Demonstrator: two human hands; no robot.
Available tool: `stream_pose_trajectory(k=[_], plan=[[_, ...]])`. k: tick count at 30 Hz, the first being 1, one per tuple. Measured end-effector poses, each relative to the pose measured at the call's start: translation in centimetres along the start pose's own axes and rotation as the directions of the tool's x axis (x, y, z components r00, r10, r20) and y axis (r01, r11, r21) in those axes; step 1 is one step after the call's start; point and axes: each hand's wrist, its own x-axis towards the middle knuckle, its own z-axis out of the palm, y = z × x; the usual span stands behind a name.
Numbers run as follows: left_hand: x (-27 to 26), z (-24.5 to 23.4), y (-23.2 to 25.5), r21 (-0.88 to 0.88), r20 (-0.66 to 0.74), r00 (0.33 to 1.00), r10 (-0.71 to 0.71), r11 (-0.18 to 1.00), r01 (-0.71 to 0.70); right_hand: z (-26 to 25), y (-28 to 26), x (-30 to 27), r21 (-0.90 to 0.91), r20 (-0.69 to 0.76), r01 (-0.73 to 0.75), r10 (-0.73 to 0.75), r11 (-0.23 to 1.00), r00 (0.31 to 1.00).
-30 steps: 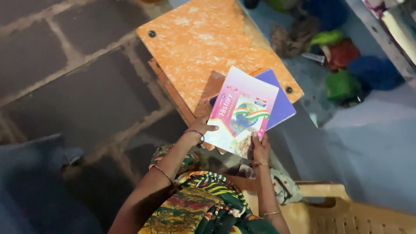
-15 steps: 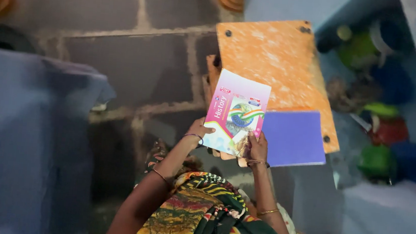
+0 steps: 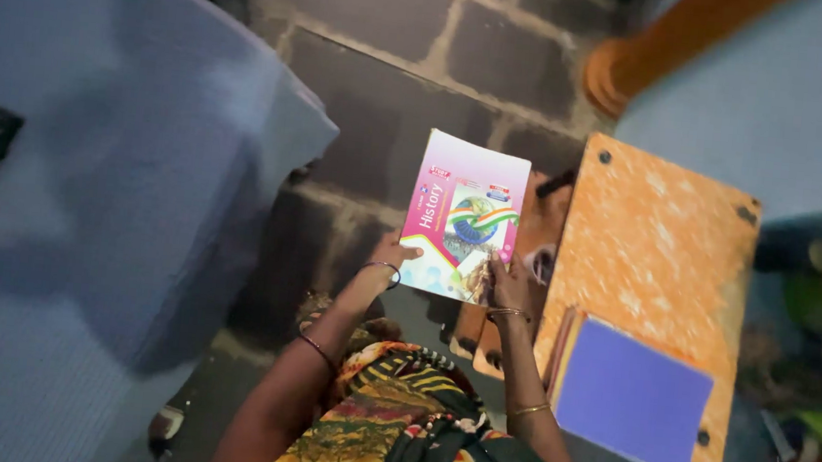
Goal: The person wipes a table surface with a cloth, then places a monitor, keyboard, and several books on the table. The person arranges the items one by one, moving from a side table to the main table.
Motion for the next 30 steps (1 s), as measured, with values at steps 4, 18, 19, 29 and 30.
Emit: stream_pose_trajectory(k=[4, 18, 19, 29, 30], plan=[[0.5, -5.2, 2.4, -0.044, -0.074, 0.994, 0.080, 0.996, -0.083, 6.2, -0.7, 2.8, -0.017, 0.086, -0.051, 0.052, 0.999, 0.995], [-0.9, -20.6, 11.2, -0.020, -0.341, 0.923, 0.178, 0.980, -0.196, 26.2, -4.0, 7.1, -0.078, 0.411, 0.053, -0.017, 0.996, 0.912], [-1.1, -21.7, 11.3, -0.055, -0.349, 0.921, 0.176, 0.977, -0.207, 27.4, -4.2, 7.1, -0.084, 0.429, 0.046, -0.005, 0.995, 0.903], [-1.7, -27.9, 13.1, -0.243, -0.500, 0.859, 0.110, 0.934, -0.261, 36.0, -4.7, 8.3, -0.137, 0.572, 0.119, -0.019, 0.983, 0.820], [-1.6, -28.2, 13.2, -0.250, -0.516, 0.851, 0.102, 0.932, -0.263, 36.5, -4.7, 8.7, -0.138, 0.585, 0.124, -0.020, 0.983, 0.811]])
